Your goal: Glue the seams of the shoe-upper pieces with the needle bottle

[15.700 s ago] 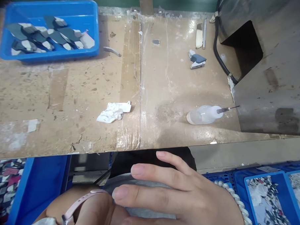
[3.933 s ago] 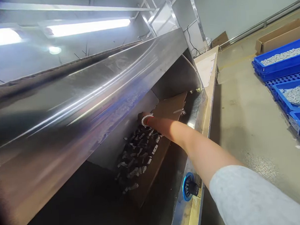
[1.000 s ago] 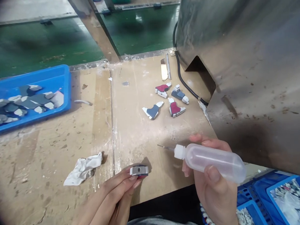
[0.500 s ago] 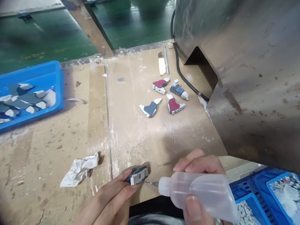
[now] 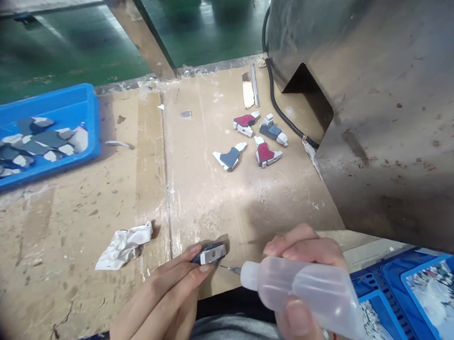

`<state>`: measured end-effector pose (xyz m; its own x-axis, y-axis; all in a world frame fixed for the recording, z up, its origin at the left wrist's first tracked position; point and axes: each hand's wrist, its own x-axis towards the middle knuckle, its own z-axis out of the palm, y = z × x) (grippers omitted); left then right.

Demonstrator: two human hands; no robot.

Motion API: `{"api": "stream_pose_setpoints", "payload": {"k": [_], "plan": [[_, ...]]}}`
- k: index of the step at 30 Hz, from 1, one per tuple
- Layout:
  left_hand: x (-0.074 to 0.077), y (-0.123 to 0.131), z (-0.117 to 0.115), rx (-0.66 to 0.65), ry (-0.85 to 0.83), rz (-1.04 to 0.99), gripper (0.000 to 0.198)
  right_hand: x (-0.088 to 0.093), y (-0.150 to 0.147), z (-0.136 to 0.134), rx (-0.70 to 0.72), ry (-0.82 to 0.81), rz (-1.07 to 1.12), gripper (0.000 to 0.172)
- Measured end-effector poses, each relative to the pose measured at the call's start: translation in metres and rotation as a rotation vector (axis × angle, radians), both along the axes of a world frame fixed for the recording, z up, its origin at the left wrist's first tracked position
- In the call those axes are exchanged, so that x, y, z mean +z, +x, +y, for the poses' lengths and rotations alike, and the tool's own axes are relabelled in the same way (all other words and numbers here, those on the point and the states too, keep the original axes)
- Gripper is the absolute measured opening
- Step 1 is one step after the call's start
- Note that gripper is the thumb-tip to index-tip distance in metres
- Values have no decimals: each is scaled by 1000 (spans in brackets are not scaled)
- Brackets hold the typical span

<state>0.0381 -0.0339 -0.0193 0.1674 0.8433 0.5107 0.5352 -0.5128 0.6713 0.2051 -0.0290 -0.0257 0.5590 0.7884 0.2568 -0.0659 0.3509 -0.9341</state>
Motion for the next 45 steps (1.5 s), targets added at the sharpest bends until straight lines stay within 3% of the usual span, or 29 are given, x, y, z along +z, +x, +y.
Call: {"api": "stream_pose_setpoints", "payload": {"k": [3,9,20,30,39,45], "plan": [[-1,-4,2,19,-38,-2,23,1,6,6,-72,4,125,24],[-12,-8,3,-25,56,121,26,2,13,12,-5,-121,334,27],[-13,-11,1,17,90,188,26,-2,6,13,-38,-49,254,26],[-7,-2,9,27,66,150,29,-1,3,10,37,-47,206,31],[-8,-9,2,-146,54,118,35,-2,6,8,12,-72,244,28],[-4,-9,4,-137,87,135,37,1,7,7,-18,-47,252,20]]}}
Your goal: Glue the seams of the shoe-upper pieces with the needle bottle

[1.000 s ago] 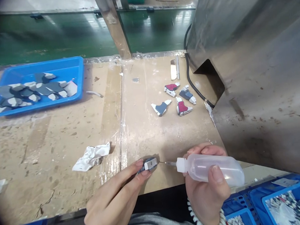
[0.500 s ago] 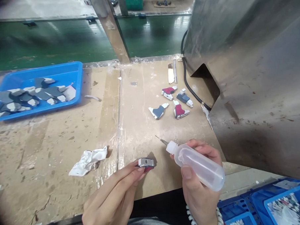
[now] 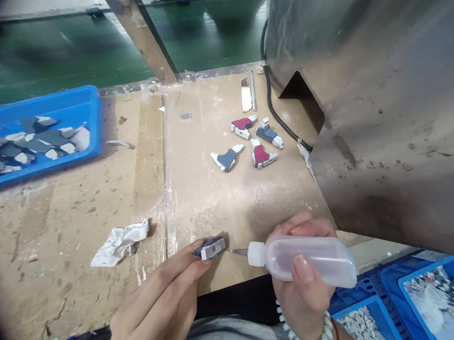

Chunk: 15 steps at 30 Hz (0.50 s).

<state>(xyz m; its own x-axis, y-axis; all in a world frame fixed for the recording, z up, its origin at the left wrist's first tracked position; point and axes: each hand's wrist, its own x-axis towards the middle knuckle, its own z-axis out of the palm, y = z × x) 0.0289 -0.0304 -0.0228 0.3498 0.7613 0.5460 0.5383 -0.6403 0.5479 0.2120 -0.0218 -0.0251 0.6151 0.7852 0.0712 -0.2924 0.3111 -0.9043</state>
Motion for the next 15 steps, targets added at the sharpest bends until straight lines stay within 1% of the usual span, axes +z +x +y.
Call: {"api": "stream_pose_setpoints", "payload": {"k": [4,7,11,13,15], "plan": [[-3,-5,2,-46,19,49,36,2,-2,-3,27,-30,-51,25],[-6,-10,2,-76,42,79,35,1,-2,-6,82,-26,-116,23],[-6,-7,0,-23,25,75,33,0,-2,-10,111,-26,-133,19],[-4,-3,-1,10,19,58,31,0,-3,-11,112,-20,-133,20],[-2,0,-1,15,23,47,29,-1,-3,-11,116,-18,-142,21]]}}
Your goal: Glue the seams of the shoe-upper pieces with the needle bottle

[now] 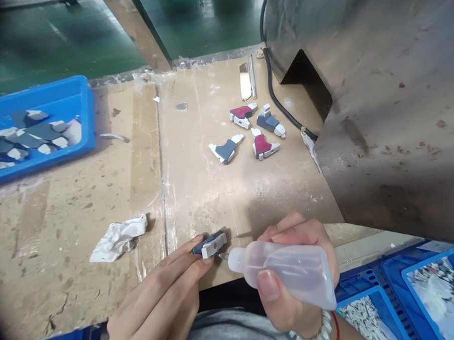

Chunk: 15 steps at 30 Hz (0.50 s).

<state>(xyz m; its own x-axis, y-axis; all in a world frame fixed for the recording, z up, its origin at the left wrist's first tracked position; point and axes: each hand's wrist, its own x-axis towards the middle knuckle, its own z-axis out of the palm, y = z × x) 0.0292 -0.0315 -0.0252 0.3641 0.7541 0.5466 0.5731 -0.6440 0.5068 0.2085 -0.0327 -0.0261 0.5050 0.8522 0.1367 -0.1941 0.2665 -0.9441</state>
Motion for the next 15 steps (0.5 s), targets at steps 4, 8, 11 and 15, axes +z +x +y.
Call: {"api": "stream_pose_setpoints", "payload": {"k": [4,8,11,15], "plan": [[2,0,1,-4,2,7,29,-2,0,1,-2,4,-55,24],[-1,-1,1,-21,15,23,28,-1,0,3,-5,-8,-74,27],[-3,-1,1,-15,36,21,27,0,-1,4,-40,-14,-72,28],[-3,-3,1,-46,52,41,26,-1,-2,6,-96,-9,-96,28]]}}
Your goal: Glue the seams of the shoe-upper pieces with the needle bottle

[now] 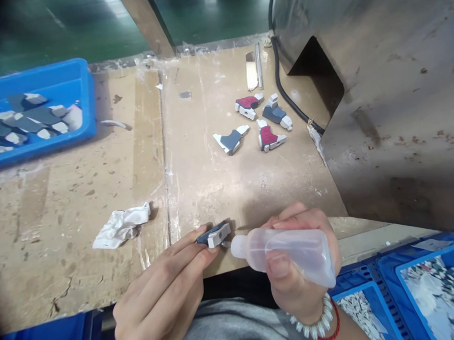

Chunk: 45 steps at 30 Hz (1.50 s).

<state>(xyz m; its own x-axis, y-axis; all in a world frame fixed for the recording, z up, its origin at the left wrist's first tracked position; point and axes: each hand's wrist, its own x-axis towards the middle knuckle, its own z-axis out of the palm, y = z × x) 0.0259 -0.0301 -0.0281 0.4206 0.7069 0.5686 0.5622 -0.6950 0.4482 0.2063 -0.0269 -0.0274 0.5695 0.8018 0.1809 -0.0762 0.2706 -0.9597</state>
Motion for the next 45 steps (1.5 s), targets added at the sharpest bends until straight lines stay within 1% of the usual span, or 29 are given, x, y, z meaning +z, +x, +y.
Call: {"api": "stream_pose_setpoints", "payload": {"k": [2,5,9,12,14,16,19,21,22,24,26,28,30,33,35,38,41,43,45], "plan": [[0,-1,0,-31,-11,21,27,-1,-1,1,-13,7,-9,28],[-1,-2,-1,-42,-10,13,29,-1,-2,0,-37,2,-23,29],[-2,-2,-1,-21,1,0,34,-1,-1,-1,-57,-12,-28,27],[2,-3,-1,-33,7,53,32,-3,0,-2,-39,6,-34,25],[8,-4,-2,-56,22,90,28,-5,-1,-3,-41,49,-21,24],[13,-4,-4,-48,30,99,23,-6,-3,-4,-57,104,14,23],[18,-3,-11,26,8,77,20,-5,-4,-6,-38,152,54,21],[19,-2,-13,119,-29,51,17,-3,0,-6,-8,175,105,19],[19,-1,-13,182,-48,40,15,-2,2,-4,-9,162,156,18],[18,-2,-11,280,-76,30,11,0,8,0,-58,94,266,18],[18,-3,-9,303,-71,26,10,1,13,5,-109,15,334,22],[17,-3,-7,286,-53,21,9,3,16,10,-101,-27,356,25],[16,-3,-8,286,-49,14,11,5,16,13,-49,-45,377,28],[13,-4,-11,265,-51,6,14,9,16,13,14,-75,404,27],[9,-7,-13,228,-30,2,15,11,15,12,28,-81,402,26],[5,-12,-12,124,-11,-4,21,11,13,11,29,-93,399,27],[8,-13,-10,34,-75,-36,19,10,12,10,56,-96,399,23],[12,-11,-8,17,-115,-51,17,9,12,9,67,-89,393,22],[18,-8,-6,11,-118,-26,18,8,11,9,72,-85,389,21]]}}
